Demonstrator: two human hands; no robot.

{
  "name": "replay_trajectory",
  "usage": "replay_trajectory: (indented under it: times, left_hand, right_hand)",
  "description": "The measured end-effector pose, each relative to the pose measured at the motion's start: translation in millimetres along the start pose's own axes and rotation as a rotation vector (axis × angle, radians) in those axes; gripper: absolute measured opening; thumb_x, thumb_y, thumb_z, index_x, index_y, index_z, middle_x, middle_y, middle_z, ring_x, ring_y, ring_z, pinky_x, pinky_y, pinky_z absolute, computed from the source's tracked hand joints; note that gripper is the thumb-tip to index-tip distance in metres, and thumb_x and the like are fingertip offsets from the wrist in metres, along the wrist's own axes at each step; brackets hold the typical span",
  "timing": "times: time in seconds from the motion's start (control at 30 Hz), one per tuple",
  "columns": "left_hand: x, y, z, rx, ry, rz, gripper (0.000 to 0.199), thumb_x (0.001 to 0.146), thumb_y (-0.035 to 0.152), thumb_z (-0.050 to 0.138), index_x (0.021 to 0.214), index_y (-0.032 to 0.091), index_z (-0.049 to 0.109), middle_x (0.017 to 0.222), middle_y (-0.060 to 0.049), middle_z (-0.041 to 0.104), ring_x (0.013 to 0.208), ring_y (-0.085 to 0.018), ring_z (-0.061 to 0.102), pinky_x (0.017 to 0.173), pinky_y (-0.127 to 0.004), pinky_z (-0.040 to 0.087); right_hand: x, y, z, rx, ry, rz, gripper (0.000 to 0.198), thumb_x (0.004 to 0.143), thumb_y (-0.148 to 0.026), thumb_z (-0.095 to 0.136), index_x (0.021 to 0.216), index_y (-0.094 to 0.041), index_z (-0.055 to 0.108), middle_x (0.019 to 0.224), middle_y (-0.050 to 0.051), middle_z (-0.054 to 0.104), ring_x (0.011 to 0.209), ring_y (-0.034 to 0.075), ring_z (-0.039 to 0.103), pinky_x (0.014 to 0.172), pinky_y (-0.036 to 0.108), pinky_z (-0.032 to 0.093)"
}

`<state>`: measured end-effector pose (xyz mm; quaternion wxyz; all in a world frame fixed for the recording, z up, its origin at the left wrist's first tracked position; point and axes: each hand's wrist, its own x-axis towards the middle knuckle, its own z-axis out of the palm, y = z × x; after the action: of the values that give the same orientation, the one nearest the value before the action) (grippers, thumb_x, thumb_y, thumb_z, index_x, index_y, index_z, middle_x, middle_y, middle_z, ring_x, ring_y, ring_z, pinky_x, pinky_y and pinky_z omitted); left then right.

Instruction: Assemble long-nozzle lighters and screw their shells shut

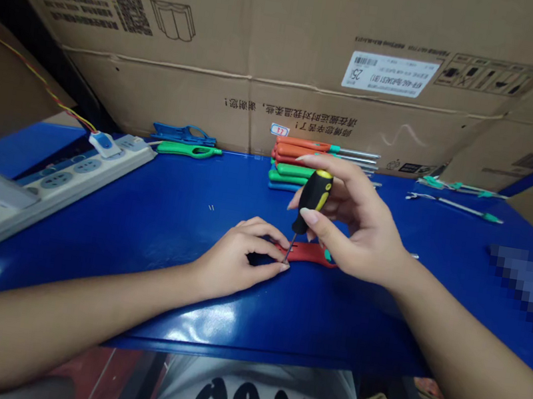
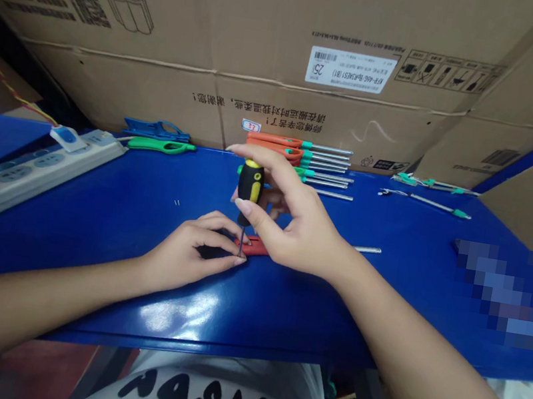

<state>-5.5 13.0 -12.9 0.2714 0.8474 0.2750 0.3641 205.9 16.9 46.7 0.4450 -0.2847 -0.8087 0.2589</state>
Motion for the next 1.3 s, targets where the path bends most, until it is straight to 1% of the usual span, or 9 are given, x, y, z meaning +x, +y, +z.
replay_trajectory:
  times: [0.07,0.17,0.23,0.3,0.73,0.97,1.07,1.17,1.3]
  left_hand:
    - [0,0,0,-0.036,0.02,-0.003,0.003,0.086,0.02,0.077,0.089,0.021,0.077,0.103,-0.005,0.074,0.1,-0.02,0.068,0.094,-0.038,0.052]
    - [0,-1,0,-0.052,0.033,-0.035,0.028,0.081,0.025,0.082,0.107,0.02,0.073,0.111,-0.006,0.074,0.106,-0.021,0.069,0.1,-0.038,0.052]
    - [-1,-1,0,-0.026,0.02,-0.063,0.042,0.079,0.027,0.084,0.118,0.02,0.068,0.117,-0.007,0.073,0.111,-0.022,0.068,0.103,-0.039,0.052]
    - [-1,-1,0,0.002,0.001,-0.085,0.043,0.08,0.025,0.082,0.12,0.02,0.067,0.12,-0.007,0.072,0.112,-0.023,0.068,0.104,-0.04,0.052]
    - [-2,-4,2,0.027,-0.021,-0.07,0.033,0.083,0.011,0.072,0.114,0.018,0.067,0.117,-0.006,0.074,0.111,-0.021,0.069,0.101,-0.036,0.053]
    - [0,-2,2,-0.004,-0.034,-0.102,0.021,0.083,0.011,0.071,0.103,0.018,0.068,0.106,-0.004,0.075,0.101,-0.02,0.07,0.095,-0.035,0.054]
    - [0,-1,2,-0.006,-0.036,-0.111,0.022,0.083,0.011,0.071,0.103,0.019,0.068,0.106,-0.004,0.074,0.1,-0.02,0.07,0.095,-0.036,0.054]
    - [0,-1,2,-0.007,-0.036,-0.111,0.019,0.084,0.011,0.071,0.101,0.019,0.068,0.104,-0.004,0.075,0.1,-0.02,0.07,0.095,-0.036,0.054]
    - [1,-1,1,-0.012,-0.036,-0.098,0.017,0.085,0.012,0.07,0.1,0.019,0.069,0.105,-0.005,0.075,0.101,-0.021,0.07,0.095,-0.036,0.054]
  right_hand:
    - [0,2,1,-0.059,0.104,-0.028,0.051,0.091,-0.032,0.069,0.138,-0.029,0.05,0.131,0.007,0.061,0.087,0.017,0.071,0.06,0.025,0.062]
    - [0,5,5,-0.109,0.249,-0.074,0.051,0.087,-0.03,0.074,0.134,-0.031,0.054,0.136,0.005,0.058,0.086,0.016,0.07,0.057,0.025,0.062]
    - [0,6,7,-0.117,0.281,-0.086,0.052,0.088,-0.029,0.072,0.136,-0.032,0.052,0.136,0.005,0.058,0.088,0.017,0.07,0.059,0.027,0.063]
    - [-1,7,9,-0.123,0.286,-0.088,0.053,0.089,-0.029,0.071,0.138,-0.032,0.051,0.135,0.005,0.059,0.088,0.017,0.07,0.06,0.028,0.064]
    - [-3,11,11,-0.237,0.224,-0.137,0.056,0.088,-0.026,0.072,0.139,-0.031,0.05,0.139,0.006,0.059,0.077,0.014,0.069,0.06,0.028,0.063]
    - [-1,2,6,-0.135,0.012,-0.037,0.063,0.094,-0.021,0.06,0.151,-0.029,0.034,0.15,0.01,0.048,0.107,0.021,0.067,0.069,0.029,0.062]
    - [0,1,5,-0.1,-0.05,0.004,0.065,0.095,-0.021,0.057,0.153,-0.029,0.029,0.153,0.011,0.044,0.105,0.021,0.068,0.069,0.029,0.061]
    - [-1,2,5,-0.189,-0.041,-0.038,0.066,0.094,-0.022,0.058,0.152,-0.031,0.03,0.155,0.01,0.042,0.099,0.021,0.069,0.068,0.031,0.062]
    - [-1,5,2,-0.428,-0.013,-0.17,0.064,0.094,-0.027,0.062,0.151,-0.029,0.033,0.15,0.01,0.05,0.115,0.028,0.066,0.085,0.039,0.062]
